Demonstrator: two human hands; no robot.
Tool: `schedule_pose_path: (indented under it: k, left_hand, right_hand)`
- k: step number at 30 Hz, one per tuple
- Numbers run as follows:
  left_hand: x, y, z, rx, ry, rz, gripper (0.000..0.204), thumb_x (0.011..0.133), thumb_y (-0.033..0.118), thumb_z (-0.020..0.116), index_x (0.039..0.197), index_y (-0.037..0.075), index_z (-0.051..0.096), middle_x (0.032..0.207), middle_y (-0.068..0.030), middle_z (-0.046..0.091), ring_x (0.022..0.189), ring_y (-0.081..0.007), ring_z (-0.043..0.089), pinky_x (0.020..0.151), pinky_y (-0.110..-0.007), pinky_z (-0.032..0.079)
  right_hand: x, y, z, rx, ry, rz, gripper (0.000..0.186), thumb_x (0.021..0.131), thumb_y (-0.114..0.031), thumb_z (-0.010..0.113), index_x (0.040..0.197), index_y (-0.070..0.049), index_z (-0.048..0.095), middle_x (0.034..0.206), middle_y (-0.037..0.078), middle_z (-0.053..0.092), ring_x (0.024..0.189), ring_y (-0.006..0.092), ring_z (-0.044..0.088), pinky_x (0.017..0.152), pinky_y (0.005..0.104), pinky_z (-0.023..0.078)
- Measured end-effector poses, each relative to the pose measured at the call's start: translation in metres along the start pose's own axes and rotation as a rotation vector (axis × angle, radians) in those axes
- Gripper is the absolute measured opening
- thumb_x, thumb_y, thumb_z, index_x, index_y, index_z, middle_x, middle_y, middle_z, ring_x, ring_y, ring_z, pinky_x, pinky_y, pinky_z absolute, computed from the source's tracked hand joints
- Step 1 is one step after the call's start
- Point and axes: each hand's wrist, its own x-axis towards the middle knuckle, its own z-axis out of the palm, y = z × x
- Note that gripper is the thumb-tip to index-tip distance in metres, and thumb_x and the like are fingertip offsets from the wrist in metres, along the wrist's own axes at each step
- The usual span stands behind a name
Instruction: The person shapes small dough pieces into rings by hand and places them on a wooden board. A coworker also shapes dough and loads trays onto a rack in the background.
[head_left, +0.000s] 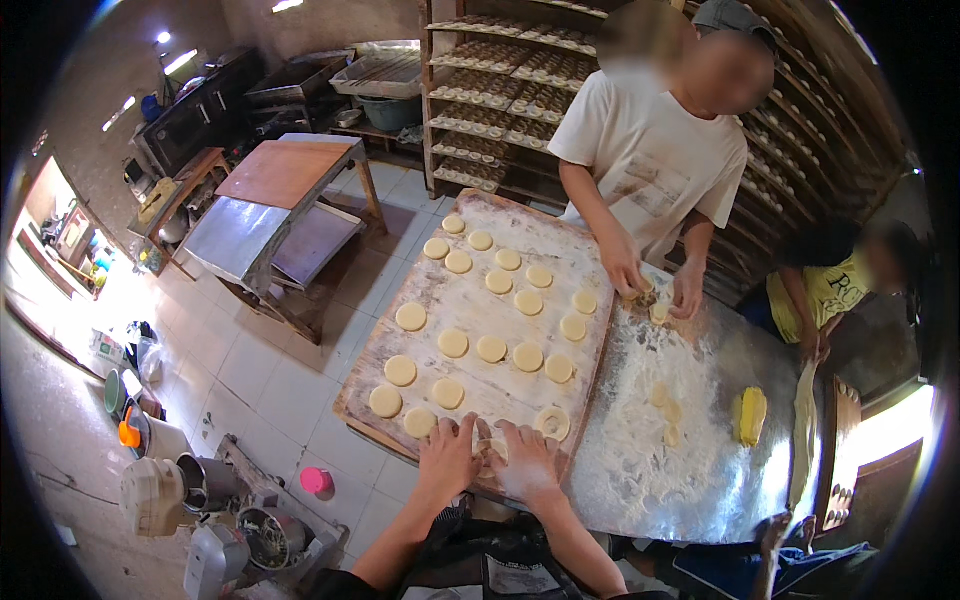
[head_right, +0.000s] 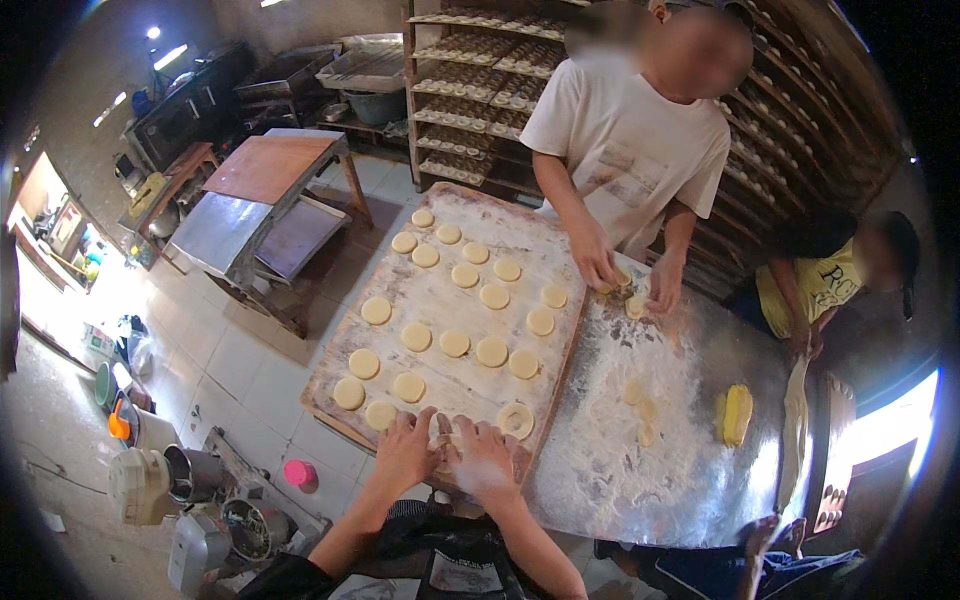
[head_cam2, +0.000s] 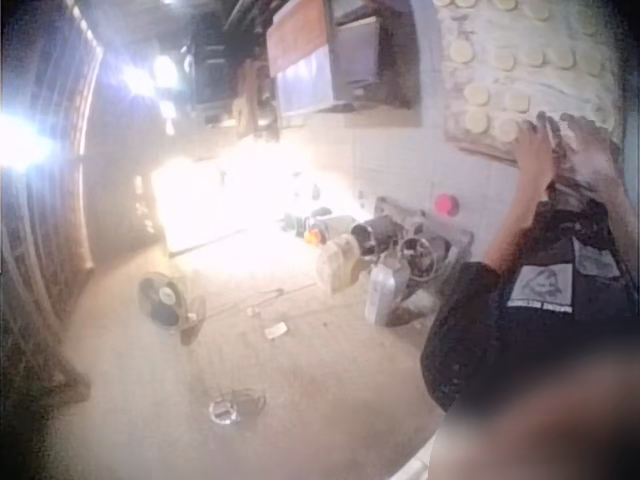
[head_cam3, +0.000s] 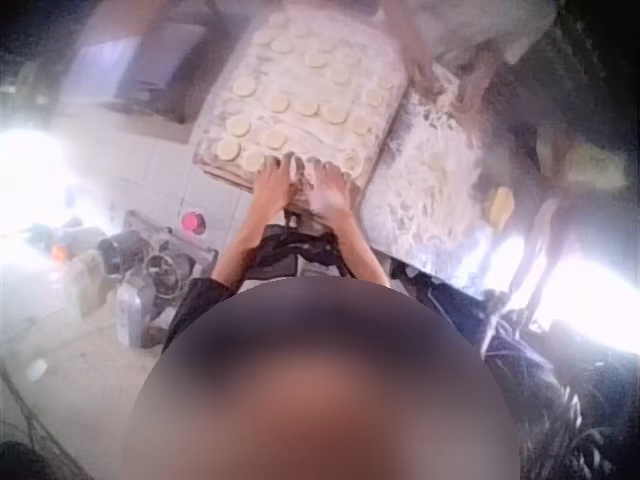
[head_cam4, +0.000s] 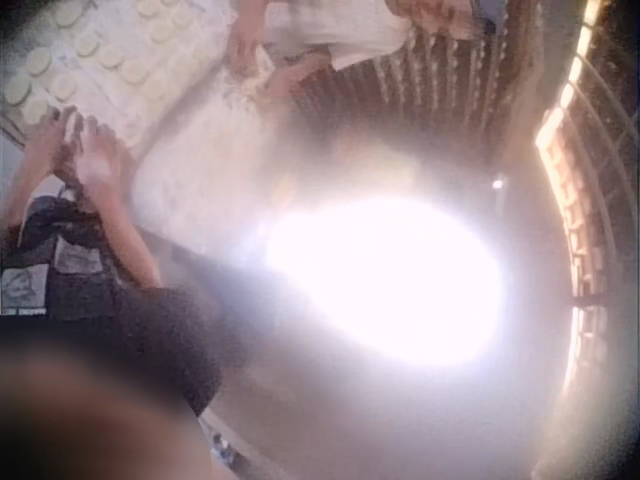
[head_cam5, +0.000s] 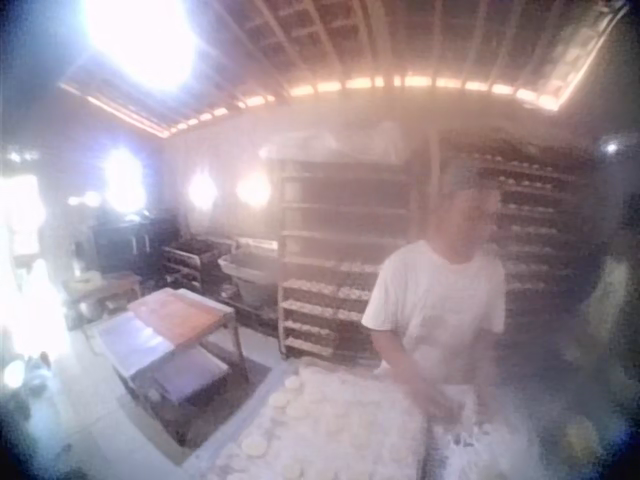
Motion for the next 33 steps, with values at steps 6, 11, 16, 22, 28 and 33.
schedule_pose_path:
  k: [6, 11, 16, 22, 28, 33]
  left_hand:
    - [0.005, 0.007, 0.009, -0.019, 0.102, -0.013, 0.064, 0.082, 0.021, 0.075, 0.140, 0.012, 0.048, 0.113, -0.0211, 0.061, 0.110, -0.0412, 0.058, 0.091, -0.053, 0.048]
    - [0.026, 0.043, 0.027, -0.213, 0.149, 0.126, 0.043, 0.088, 0.002, 0.062, 0.129, 0.008, 0.053, 0.102, -0.0227, 0.062, 0.094, -0.0406, 0.061, 0.079, -0.050, 0.049]
    - [0.041, 0.131, 0.075, -0.512, 0.065, 0.428, 0.030, 0.092, 0.003, 0.061, 0.122, 0.007, 0.058, 0.088, -0.0173, 0.066, 0.080, -0.0382, 0.066, 0.072, -0.045, 0.053]
    - [0.034, 0.232, 0.125, -0.527, -0.201, 0.378, 0.032, 0.097, 0.022, 0.064, 0.123, 0.004, 0.059, 0.090, -0.0181, 0.074, 0.084, -0.0291, 0.074, 0.075, -0.039, 0.057]
    - [0.024, 0.260, 0.117, -0.892, -0.385, 0.257, 0.034, 0.095, 0.024, 0.073, 0.115, -0.002, 0.066, 0.094, -0.0115, 0.076, 0.086, -0.0148, 0.073, 0.078, -0.028, 0.057]
    - [0.012, 0.269, 0.091, -1.008, -0.383, 0.210, 0.028, 0.086, 0.009, 0.078, 0.109, -0.004, 0.068, 0.096, -0.0114, 0.074, 0.083, -0.0161, 0.072, 0.075, -0.026, 0.056]
  right_hand:
    - [-0.048, 0.116, -0.050, 0.246, 0.159, 0.344, 0.030, 0.090, -0.025, 0.065, 0.116, -0.011, 0.063, 0.103, 0.015, 0.067, 0.101, 0.0364, 0.063, 0.090, 0.0492, 0.046]
    - [-0.085, 0.260, -0.088, 0.199, 0.450, 0.689, 0.022, 0.090, -0.021, 0.065, 0.108, -0.009, 0.068, 0.092, 0.017, 0.068, 0.088, 0.0381, 0.066, 0.081, 0.0457, 0.052]
    - [-0.064, 0.314, -0.108, -0.067, 0.309, 0.428, 0.023, 0.088, -0.023, 0.067, 0.105, -0.008, 0.069, 0.093, 0.018, 0.069, 0.091, 0.0370, 0.066, 0.083, 0.0478, 0.051]
    - [-0.071, 0.281, -0.132, 0.430, 0.104, 0.395, 0.032, 0.083, -0.014, 0.080, 0.102, -0.003, 0.056, 0.090, 0.011, 0.067, 0.080, 0.0227, 0.066, 0.074, 0.0343, 0.053]
    - [-0.099, 0.251, -0.166, 1.164, 0.138, 0.317, 0.044, 0.088, 0.004, 0.070, 0.122, -0.002, 0.043, 0.098, 0.009, 0.064, 0.093, 0.0185, 0.066, 0.079, 0.0325, 0.056]
    - [-0.101, 0.236, -0.188, 1.015, 0.115, 0.222, 0.052, 0.083, 0.004, 0.070, 0.126, -0.003, 0.042, 0.099, 0.009, 0.061, 0.094, 0.0192, 0.065, 0.078, 0.0332, 0.055]
